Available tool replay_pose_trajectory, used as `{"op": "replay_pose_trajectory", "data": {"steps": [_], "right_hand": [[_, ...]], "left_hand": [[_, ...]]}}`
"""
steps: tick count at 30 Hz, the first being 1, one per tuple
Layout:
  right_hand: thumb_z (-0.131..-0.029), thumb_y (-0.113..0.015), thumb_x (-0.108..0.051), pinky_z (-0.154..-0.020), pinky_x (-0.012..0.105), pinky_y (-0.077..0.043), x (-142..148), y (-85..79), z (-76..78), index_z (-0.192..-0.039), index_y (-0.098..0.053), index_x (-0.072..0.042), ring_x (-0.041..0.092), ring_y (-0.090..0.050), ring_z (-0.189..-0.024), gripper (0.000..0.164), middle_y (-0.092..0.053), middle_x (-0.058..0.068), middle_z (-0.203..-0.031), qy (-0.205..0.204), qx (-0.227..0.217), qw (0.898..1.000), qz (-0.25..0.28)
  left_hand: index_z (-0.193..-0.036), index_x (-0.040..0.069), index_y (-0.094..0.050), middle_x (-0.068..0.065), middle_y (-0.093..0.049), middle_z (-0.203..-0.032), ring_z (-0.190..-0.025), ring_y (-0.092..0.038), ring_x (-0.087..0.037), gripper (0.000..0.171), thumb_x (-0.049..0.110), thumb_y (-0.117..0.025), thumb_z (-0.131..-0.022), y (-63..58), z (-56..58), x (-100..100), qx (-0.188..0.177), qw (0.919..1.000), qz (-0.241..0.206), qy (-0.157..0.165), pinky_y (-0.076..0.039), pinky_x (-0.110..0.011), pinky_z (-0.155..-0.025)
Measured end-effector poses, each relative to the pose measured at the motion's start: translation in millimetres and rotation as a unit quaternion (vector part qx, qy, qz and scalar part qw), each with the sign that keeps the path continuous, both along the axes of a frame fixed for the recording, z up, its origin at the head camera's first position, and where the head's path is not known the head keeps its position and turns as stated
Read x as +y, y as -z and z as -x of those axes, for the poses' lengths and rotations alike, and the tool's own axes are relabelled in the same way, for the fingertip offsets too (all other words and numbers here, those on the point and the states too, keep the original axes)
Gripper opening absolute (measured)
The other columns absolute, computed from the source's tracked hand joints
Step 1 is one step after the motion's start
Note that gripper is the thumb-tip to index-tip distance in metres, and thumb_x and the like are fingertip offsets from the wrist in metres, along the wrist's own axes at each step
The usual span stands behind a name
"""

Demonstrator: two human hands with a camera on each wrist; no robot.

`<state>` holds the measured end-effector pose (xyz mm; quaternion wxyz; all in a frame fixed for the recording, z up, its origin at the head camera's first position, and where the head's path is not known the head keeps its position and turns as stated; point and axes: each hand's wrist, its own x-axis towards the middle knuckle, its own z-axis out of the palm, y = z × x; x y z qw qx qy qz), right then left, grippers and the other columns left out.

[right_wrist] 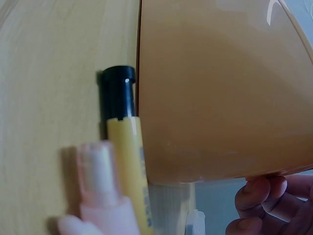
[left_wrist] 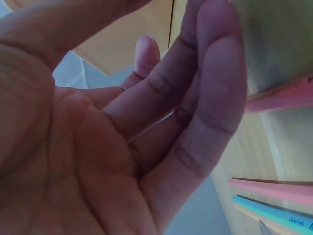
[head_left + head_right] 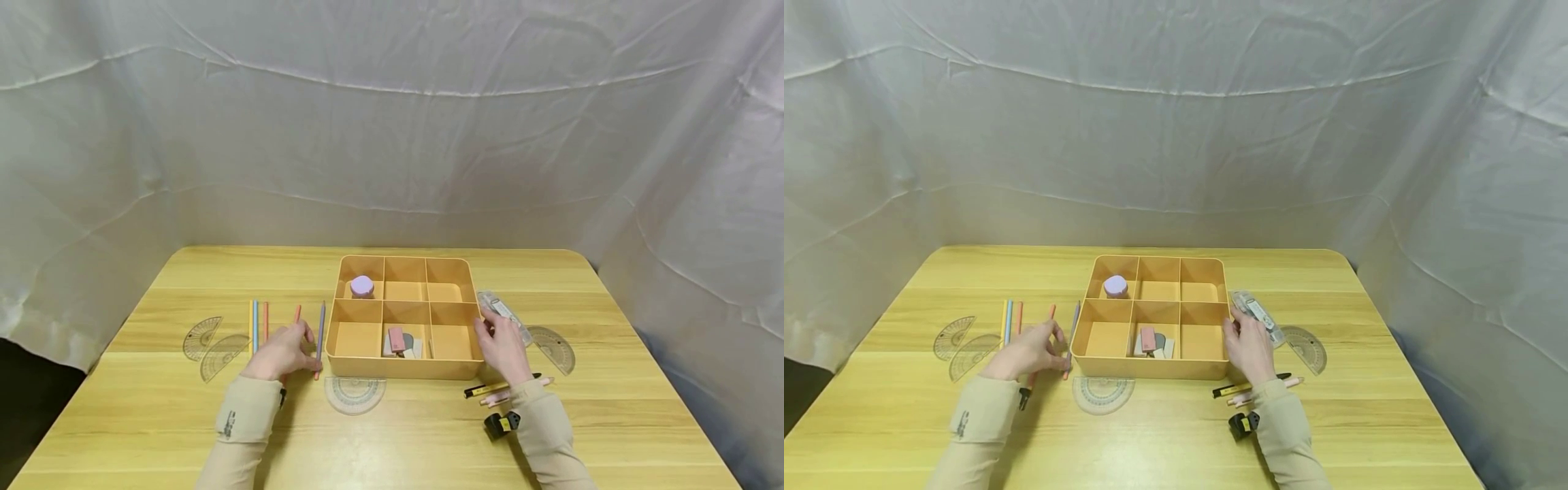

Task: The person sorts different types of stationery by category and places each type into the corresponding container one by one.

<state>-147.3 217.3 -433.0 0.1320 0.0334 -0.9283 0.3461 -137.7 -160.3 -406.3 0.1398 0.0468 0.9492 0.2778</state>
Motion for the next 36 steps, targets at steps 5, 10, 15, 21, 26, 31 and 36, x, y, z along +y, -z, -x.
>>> {"op": "replay_pose_trajectory", "data": {"steps": [5, 10, 15, 21, 26, 31, 36], "right_hand": [[-0.098, -0.055, -0.010, -0.050, 0.023, -0.033, -0.4, -0.8, -1.2, -0.127, -0.063, 0.012, 0.002, -0.038, -0.051, 0.037, -0.060, 0.010, -0.068, 0.000, -0.003, 1.000, 0.002], [-0.098, -0.055, -0.010, -0.050, 0.023, -0.033, -0.2, -0.5, -1.4, -0.127, -0.062, 0.012, 0.002, -0.038, -0.050, 0.037, -0.060, 0.010, -0.068, 0.000, -0.004, 1.000, 0.003], [-0.097, -0.056, -0.009, -0.049, 0.023, -0.033, 0.3, 1.4, -0.2, -0.126, -0.063, 0.013, 0.006, -0.039, -0.051, 0.037, -0.058, 0.010, -0.066, -0.001, 0.005, 1.000, 0.001], [-0.097, -0.056, -0.008, -0.048, 0.023, -0.032, 0.6, 2.1, 1.1, -0.126, -0.062, 0.014, 0.009, -0.040, -0.052, 0.037, -0.057, 0.010, -0.066, -0.004, 0.010, 1.000, 0.001], [-0.097, -0.056, -0.007, -0.048, 0.022, -0.032, 0.4, 1.5, 1.0, -0.126, -0.062, 0.013, 0.004, -0.038, -0.050, 0.036, -0.058, 0.010, -0.067, -0.005, 0.008, 1.000, -0.001], [-0.097, -0.056, -0.008, -0.048, 0.022, -0.032, 0.2, 0.7, 0.9, -0.127, -0.062, 0.013, 0.007, -0.040, -0.051, 0.037, -0.057, 0.010, -0.067, -0.003, 0.001, 1.000, 0.000], [-0.097, -0.056, -0.008, -0.048, 0.022, -0.033, 0.3, 1.0, 0.4, -0.127, -0.062, 0.013, 0.008, -0.040, -0.051, 0.038, -0.058, 0.010, -0.067, -0.002, 0.002, 1.000, 0.003]], "left_hand": [[-0.096, 0.006, -0.056, -0.005, -0.056, -0.081, -0.075, -0.049, -0.020, 0.043, 0.015, -0.090, -0.071, 2.4, 0.0, 0.9, -0.004, 0.9999, 0.012, 0.002, -0.038, -0.028, -0.063], [-0.096, 0.007, -0.056, -0.006, -0.056, -0.084, -0.079, -0.049, -0.021, 0.043, 0.015, -0.090, -0.071, 3.7, 1.1, 2.1, -0.007, 0.9998, 0.020, 0.000, -0.039, -0.028, -0.064], [-0.097, 0.007, -0.057, -0.007, -0.059, -0.086, -0.079, -0.051, -0.021, 0.042, 0.014, -0.089, -0.072, 3.7, 1.5, 4.4, -0.009, 0.9998, 0.017, -0.005, -0.040, -0.029, -0.066], [-0.103, 0.005, -0.057, -0.008, -0.062, -0.080, -0.066, -0.055, -0.019, 0.041, 0.009, -0.087, -0.075, 4.4, 0.8, 5.2, -0.018, 0.9997, -0.002, -0.013, -0.043, -0.028, -0.058], [-0.105, 0.003, -0.058, -0.008, -0.065, -0.078, -0.064, -0.057, -0.018, 0.044, 0.008, -0.087, -0.073, 5.0, 1.3, 5.0, -0.015, 0.9998, 0.000, -0.014, -0.044, -0.027, -0.058], [-0.107, 0.001, -0.057, -0.006, -0.068, -0.072, -0.064, -0.060, -0.016, 0.047, 0.006, -0.086, -0.071, 5.5, 1.0, 5.3, -0.019, 0.9997, 0.006, -0.013, -0.045, -0.027, -0.060], [-0.110, 0.000, -0.056, -0.007, -0.067, -0.071, -0.059, -0.062, -0.016, 0.049, 0.002, -0.084, -0.071, 5.7, 0.4, 5.8, -0.029, 0.9995, -0.004, -0.015, -0.048, -0.026, -0.057]]}}
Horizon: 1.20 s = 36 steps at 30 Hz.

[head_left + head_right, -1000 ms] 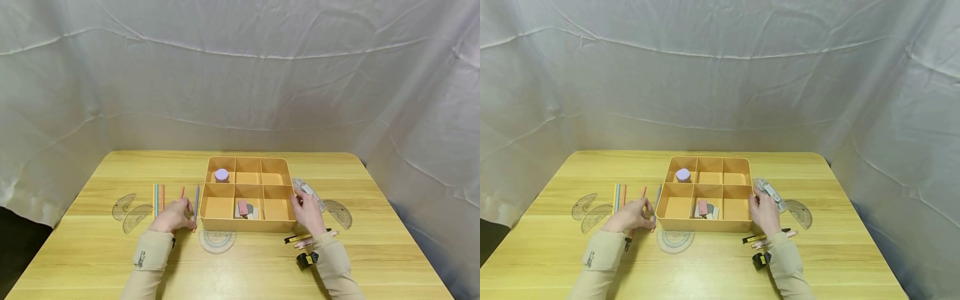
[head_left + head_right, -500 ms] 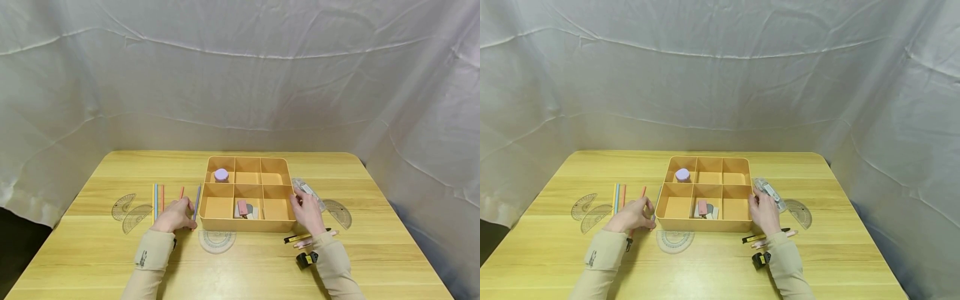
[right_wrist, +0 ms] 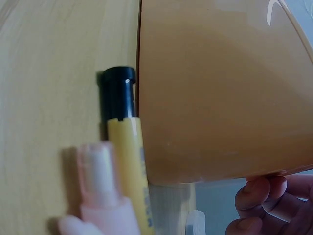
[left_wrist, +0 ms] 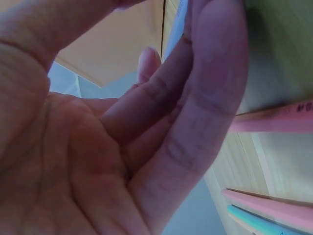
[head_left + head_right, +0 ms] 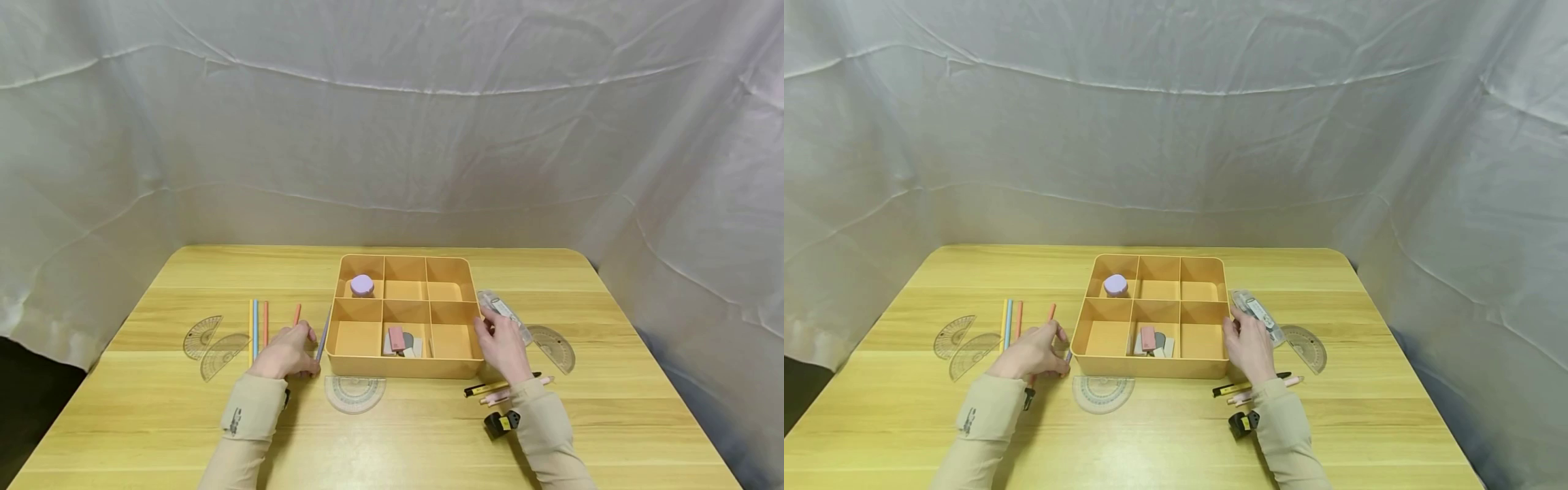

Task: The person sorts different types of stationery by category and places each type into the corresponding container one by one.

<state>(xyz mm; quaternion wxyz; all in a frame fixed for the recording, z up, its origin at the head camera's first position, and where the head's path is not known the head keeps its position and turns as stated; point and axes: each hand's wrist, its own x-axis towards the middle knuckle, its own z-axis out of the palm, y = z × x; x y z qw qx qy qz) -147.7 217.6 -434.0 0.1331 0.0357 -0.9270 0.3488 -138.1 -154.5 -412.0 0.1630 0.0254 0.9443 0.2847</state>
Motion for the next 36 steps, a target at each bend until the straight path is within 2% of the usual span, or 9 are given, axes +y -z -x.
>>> {"op": "replay_pose_trajectory", "data": {"steps": [5, 14, 18, 23, 26, 30, 36], "right_hand": [[-0.097, -0.056, -0.008, -0.048, 0.022, -0.033, 0.0, 0.5, 0.3, -0.126, -0.062, 0.013, 0.007, -0.040, -0.051, 0.037, -0.058, 0.010, -0.067, -0.001, 0.003, 1.000, 0.001], [-0.098, -0.055, -0.009, -0.047, 0.022, -0.033, -0.5, -1.8, -0.3, -0.128, -0.061, 0.013, 0.009, -0.041, -0.051, 0.038, -0.058, 0.010, -0.067, -0.002, -0.004, 1.000, -0.001], [-0.098, -0.054, -0.009, -0.047, 0.022, -0.033, -0.1, -1.8, -0.4, -0.129, -0.060, 0.013, 0.008, -0.041, -0.051, 0.038, -0.058, 0.011, -0.067, -0.006, -0.003, 1.000, 0.002], [-0.096, -0.054, -0.011, -0.045, 0.023, -0.032, -0.6, 1.1, -1.8, -0.123, -0.062, 0.017, 0.007, -0.040, -0.050, 0.040, -0.056, 0.009, -0.063, -0.014, 0.039, 0.999, 0.012], [-0.095, -0.054, -0.013, -0.045, 0.024, -0.031, -0.8, 1.6, -2.6, -0.121, -0.062, 0.017, 0.007, -0.039, -0.049, 0.041, -0.055, 0.008, -0.062, -0.017, 0.053, 0.998, 0.015], [-0.096, -0.055, -0.012, -0.046, 0.024, -0.032, 0.1, 0.5, -1.9, -0.125, -0.062, 0.015, 0.005, -0.039, -0.050, 0.040, -0.058, 0.010, -0.065, -0.012, 0.028, 0.999, 0.009], [-0.099, -0.055, -0.011, -0.049, 0.022, -0.033, -0.3, -1.9, -1.8, -0.129, -0.062, 0.012, 0.001, -0.037, -0.050, 0.037, -0.060, 0.010, -0.069, -0.001, -0.005, 1.000, -0.004]], "left_hand": [[-0.111, -0.001, -0.055, -0.008, -0.066, -0.071, -0.058, -0.061, -0.016, 0.050, 0.001, -0.084, -0.069, -0.2, -0.6, 0.8, 0.000, 1.0000, -0.003, 0.000, -0.048, -0.026, -0.056], [-0.115, -0.002, -0.055, -0.008, -0.066, -0.076, -0.066, -0.061, -0.018, 0.052, 0.002, -0.082, -0.071, -0.4, 0.5, 0.4, 0.001, 1.0000, 0.008, 0.002, -0.050, -0.029, -0.063], [-0.124, -0.004, -0.053, -0.010, -0.067, -0.080, -0.069, -0.061, -0.019, 0.060, 0.002, -0.082, -0.072, -0.6, 1.1, 0.2, -0.003, 0.9998, -0.006, -0.019, -0.053, -0.032, -0.067], [-0.132, -0.003, -0.047, -0.011, -0.069, -0.079, -0.067, -0.061, -0.021, 0.068, 0.001, -0.081, -0.074, -2.4, 1.6, 0.2, 0.004, 0.9981, -0.034, -0.052, -0.051, -0.031, -0.064], [-0.134, -0.002, -0.044, -0.011, -0.070, -0.076, -0.066, -0.060, -0.021, 0.068, 0.002, -0.080, -0.076, -3.8, 2.1, 0.1, 0.020, 0.9970, -0.040, -0.063, -0.048, -0.030, -0.062], [-0.136, -0.004, -0.044, -0.012, -0.072, -0.076, -0.062, -0.062, -0.020, 0.066, 0.003, -0.077, -0.079, -4.6, 2.2, -0.9, 0.053, 0.9954, -0.044, -0.066, -0.049, -0.029, -0.057], [-0.121, -0.009, -0.059, -0.021, -0.075, -0.090, -0.068, -0.068, -0.019, 0.041, -0.001, -0.067, -0.081, -4.2, 2.6, -2.4, 0.122, 0.9872, -0.077, -0.068, -0.054, -0.028, -0.058]]}}
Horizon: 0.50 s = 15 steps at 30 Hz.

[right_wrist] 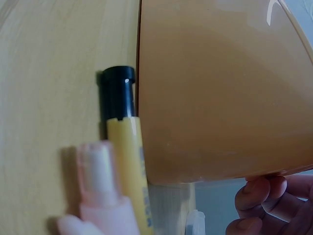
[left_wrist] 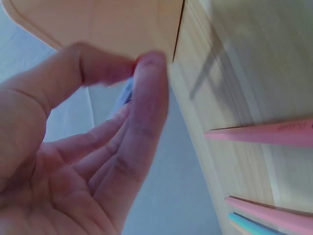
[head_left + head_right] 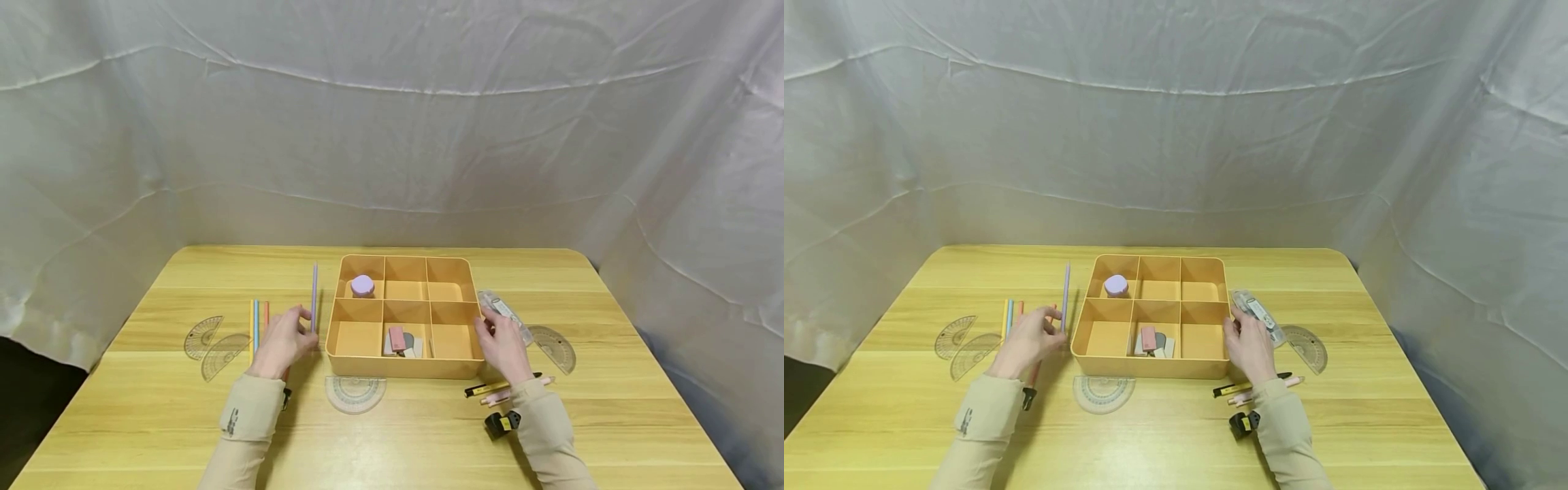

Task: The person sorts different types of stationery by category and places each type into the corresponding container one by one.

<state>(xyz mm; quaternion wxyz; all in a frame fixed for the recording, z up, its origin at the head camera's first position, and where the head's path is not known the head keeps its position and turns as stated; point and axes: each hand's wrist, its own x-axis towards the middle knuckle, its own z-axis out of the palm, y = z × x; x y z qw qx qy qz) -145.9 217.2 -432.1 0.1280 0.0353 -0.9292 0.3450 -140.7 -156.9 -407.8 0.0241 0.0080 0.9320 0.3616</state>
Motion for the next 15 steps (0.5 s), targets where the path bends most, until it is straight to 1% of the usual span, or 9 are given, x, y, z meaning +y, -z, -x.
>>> {"op": "replay_pose_trajectory", "data": {"steps": [3, 5, 7, 9, 11, 14, 15], "right_hand": [[-0.099, -0.055, -0.010, -0.048, 0.022, -0.033, -0.7, -0.4, -0.1, -0.129, -0.061, 0.012, 0.004, -0.038, -0.050, 0.038, -0.060, 0.010, -0.068, 0.000, -0.001, 1.000, 0.000], [-0.098, -0.055, -0.010, -0.047, 0.022, -0.033, -0.5, 0.4, 0.3, -0.129, -0.061, 0.012, 0.006, -0.039, -0.050, 0.038, -0.059, 0.010, -0.067, -0.001, 0.001, 1.000, 0.000], [-0.098, -0.055, -0.010, -0.046, 0.023, -0.033, 0.0, 1.8, 1.1, -0.129, -0.060, 0.013, 0.007, -0.039, -0.050, 0.039, -0.059, 0.010, -0.067, -0.001, 0.002, 1.000, 0.001], [-0.098, -0.055, -0.010, -0.047, 0.022, -0.032, 0.2, 2.1, 1.3, -0.129, -0.060, 0.013, 0.005, -0.038, -0.049, 0.038, -0.058, 0.010, -0.067, -0.001, 0.003, 1.000, 0.001], [-0.098, -0.055, -0.009, -0.047, 0.022, -0.032, 0.1, 2.1, 1.3, -0.128, -0.061, 0.013, 0.003, -0.037, -0.049, 0.038, -0.058, 0.010, -0.067, -0.001, 0.004, 1.000, 0.002], [-0.098, -0.055, -0.009, -0.047, 0.022, -0.031, -0.5, 0.4, 0.0, -0.128, -0.061, 0.013, 0.000, -0.035, -0.048, 0.037, -0.058, 0.009, -0.066, -0.004, 0.007, 1.000, 0.002], [-0.098, -0.055, -0.010, -0.047, 0.022, -0.031, -0.5, 0.1, -0.2, -0.128, -0.062, 0.012, 0.000, -0.035, -0.048, 0.037, -0.058, 0.009, -0.066, -0.004, 0.008, 1.000, 0.002]], "left_hand": [[-0.112, -0.009, -0.065, -0.020, -0.074, -0.087, -0.064, -0.064, -0.017, 0.031, -0.002, -0.065, -0.082, -0.1, 2.0, 0.5, 0.038, 0.9992, -0.001, -0.010, -0.050, -0.024, -0.054], [-0.108, -0.010, -0.067, -0.019, -0.074, -0.084, -0.063, -0.061, -0.017, 0.028, -0.002, -0.064, -0.082, 0.3, 3.4, 0.9, 0.064, 0.9977, 0.001, -0.019, -0.047, -0.022, -0.054], [-0.105, -0.010, -0.068, -0.019, -0.073, -0.083, -0.063, -0.061, -0.018, 0.024, -0.003, -0.063, -0.083, 0.8, 4.7, 1.2, 0.088, 0.9957, 0.001, -0.028, -0.047, -0.022, -0.055], [-0.105, -0.011, -0.067, -0.020, -0.072, -0.085, -0.066, -0.062, -0.021, 0.023, -0.003, -0.062, -0.084, 1.2, 6.0, 1.4, 0.107, 0.9937, -0.003, -0.035, -0.049, -0.024, -0.059], [-0.108, -0.011, -0.065, -0.022, -0.072, -0.088, -0.070, -0.065, -0.025, 0.023, -0.003, -0.060, -0.087, 1.4, 7.1, 1.8, 0.120, 0.9919, -0.006, -0.040, -0.053, -0.029, -0.063], [-0.113, -0.013, -0.062, -0.025, -0.071, -0.094, -0.077, -0.068, -0.031, 0.026, -0.001, -0.058, -0.090, 1.3, 8.2, 2.5, 0.131, 0.9900, -0.015, -0.049, -0.059, -0.036, -0.069], [-0.114, -0.013, -0.062, -0.026, -0.071, -0.095, -0.079, -0.068, -0.031, 0.027, -0.001, -0.057, -0.091, 1.1, 8.3, 2.7, 0.134, 0.9895, -0.018, -0.051, -0.059, -0.036, -0.068]]}}
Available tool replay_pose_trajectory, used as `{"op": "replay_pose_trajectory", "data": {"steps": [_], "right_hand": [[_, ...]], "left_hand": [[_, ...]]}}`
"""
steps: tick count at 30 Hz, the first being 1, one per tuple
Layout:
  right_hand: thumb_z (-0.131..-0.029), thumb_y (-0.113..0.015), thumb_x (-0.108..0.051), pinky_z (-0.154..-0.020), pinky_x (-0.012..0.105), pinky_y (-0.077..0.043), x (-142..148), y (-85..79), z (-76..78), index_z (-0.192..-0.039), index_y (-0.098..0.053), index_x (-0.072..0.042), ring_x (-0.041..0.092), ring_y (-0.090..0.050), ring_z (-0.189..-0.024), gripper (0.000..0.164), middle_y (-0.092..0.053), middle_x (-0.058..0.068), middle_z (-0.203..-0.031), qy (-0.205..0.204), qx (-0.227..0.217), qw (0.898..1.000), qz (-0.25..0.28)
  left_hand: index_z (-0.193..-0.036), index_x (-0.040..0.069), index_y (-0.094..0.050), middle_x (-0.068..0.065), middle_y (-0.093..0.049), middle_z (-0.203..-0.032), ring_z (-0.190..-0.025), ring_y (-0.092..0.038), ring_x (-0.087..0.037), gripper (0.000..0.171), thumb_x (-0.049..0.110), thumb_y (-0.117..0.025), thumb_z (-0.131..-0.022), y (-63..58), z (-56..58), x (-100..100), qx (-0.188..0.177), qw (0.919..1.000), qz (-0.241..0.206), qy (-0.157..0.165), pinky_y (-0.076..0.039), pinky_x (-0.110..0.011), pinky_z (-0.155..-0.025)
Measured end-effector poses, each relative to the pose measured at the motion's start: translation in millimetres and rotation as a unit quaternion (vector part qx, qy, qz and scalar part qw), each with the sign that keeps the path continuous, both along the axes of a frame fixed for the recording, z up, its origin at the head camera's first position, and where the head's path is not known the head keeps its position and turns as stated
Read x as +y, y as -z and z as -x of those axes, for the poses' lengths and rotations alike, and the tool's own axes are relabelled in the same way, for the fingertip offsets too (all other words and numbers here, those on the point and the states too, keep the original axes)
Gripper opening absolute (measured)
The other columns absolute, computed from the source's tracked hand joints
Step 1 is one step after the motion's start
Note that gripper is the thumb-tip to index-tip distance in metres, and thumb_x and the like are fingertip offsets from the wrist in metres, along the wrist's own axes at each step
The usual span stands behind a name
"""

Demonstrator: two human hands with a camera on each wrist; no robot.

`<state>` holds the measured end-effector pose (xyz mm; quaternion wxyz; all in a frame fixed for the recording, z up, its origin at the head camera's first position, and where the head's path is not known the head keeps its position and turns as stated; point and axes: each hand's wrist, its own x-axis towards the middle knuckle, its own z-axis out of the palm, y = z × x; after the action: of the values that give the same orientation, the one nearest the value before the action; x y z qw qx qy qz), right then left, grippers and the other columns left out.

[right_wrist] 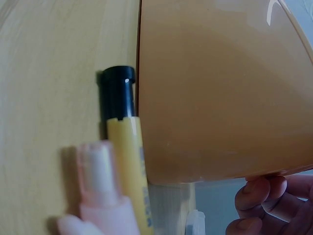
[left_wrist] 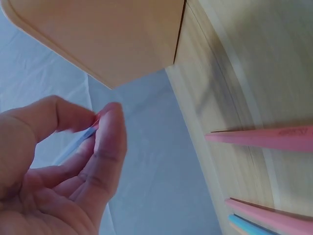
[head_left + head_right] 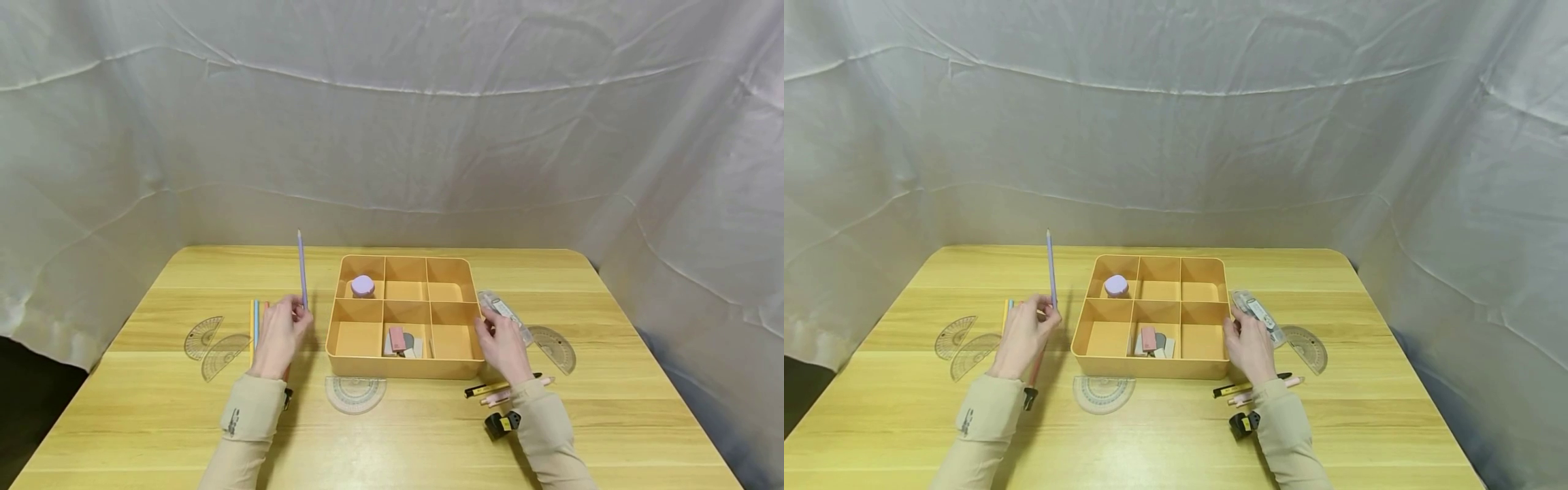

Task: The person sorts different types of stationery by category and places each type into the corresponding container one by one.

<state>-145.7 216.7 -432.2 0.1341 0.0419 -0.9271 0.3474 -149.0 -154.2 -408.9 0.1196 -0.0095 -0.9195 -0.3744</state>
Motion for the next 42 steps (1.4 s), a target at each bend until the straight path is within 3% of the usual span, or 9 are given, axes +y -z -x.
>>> {"op": "replay_pose_trajectory", "data": {"steps": [9, 12, 19, 30, 42], "right_hand": [[-0.099, -0.055, -0.010, -0.047, 0.022, -0.031, 0, 0.0, 0.3, -0.128, -0.062, 0.012, 0.001, -0.035, -0.048, 0.037, -0.058, 0.009, -0.067, 0.002, -0.004, 1.000, -0.003], [-0.099, -0.055, -0.010, -0.047, 0.022, -0.031, 0, -0.2, 0.1, -0.128, -0.062, 0.013, 0.001, -0.035, -0.048, 0.038, -0.058, 0.009, -0.067, 0.002, -0.005, 1.000, -0.002], [-0.098, -0.055, -0.010, -0.048, 0.022, -0.032, 0, -0.2, 0.3, -0.127, -0.062, 0.013, 0.001, -0.036, -0.049, 0.037, -0.059, 0.010, -0.067, 0.004, -0.007, 1.000, -0.001], [-0.098, -0.055, -0.009, -0.048, 0.022, -0.033, 0, -0.4, 0.6, -0.128, -0.062, 0.012, 0.002, -0.037, -0.049, 0.037, -0.059, 0.010, -0.067, 0.005, -0.006, 1.000, -0.001], [-0.098, -0.055, -0.009, -0.046, 0.023, -0.032, 1, 0.8, 2.4, -0.131, -0.059, 0.012, 0.010, -0.041, -0.051, 0.039, -0.057, 0.010, -0.067, 0.006, -0.019, 1.000, 0.000]], "left_hand": [[-0.113, -0.013, -0.059, -0.026, -0.069, -0.094, -0.080, -0.066, -0.035, 0.022, 0.001, -0.053, -0.098, 2.0, 2.3, 3, 0.079, 0.9968, 0.006, -0.009, -0.056, -0.042, -0.071], [-0.114, -0.013, -0.057, -0.026, -0.068, -0.093, -0.077, -0.064, -0.034, 0.021, 0.000, -0.051, -0.099, 2.4, 2.7, 3, 0.094, 0.9955, 0.008, -0.010, -0.053, -0.036, -0.067], [-0.119, -0.013, -0.055, -0.023, -0.065, -0.090, -0.065, -0.055, -0.024, 0.023, 0.001, -0.047, -0.102, 2.1, 3.0, 4, 0.112, 0.9936, -0.001, -0.009, -0.041, -0.020, -0.052], [-0.125, -0.013, -0.052, -0.022, -0.062, -0.091, -0.061, -0.045, -0.016, 0.027, 0.002, -0.043, -0.105, 1.2, 2.9, 8, 0.153, 0.9881, -0.013, 0.004, -0.039, -0.020, -0.049], [-0.127, -0.013, -0.051, -0.027, -0.063, -0.105, -0.069, -0.047, -0.020, 0.028, 0.003, -0.041, -0.105, -2.0, 1.1, 14, 0.170, 0.9854, -0.001, 0.005, -0.041, -0.023, -0.059]]}}
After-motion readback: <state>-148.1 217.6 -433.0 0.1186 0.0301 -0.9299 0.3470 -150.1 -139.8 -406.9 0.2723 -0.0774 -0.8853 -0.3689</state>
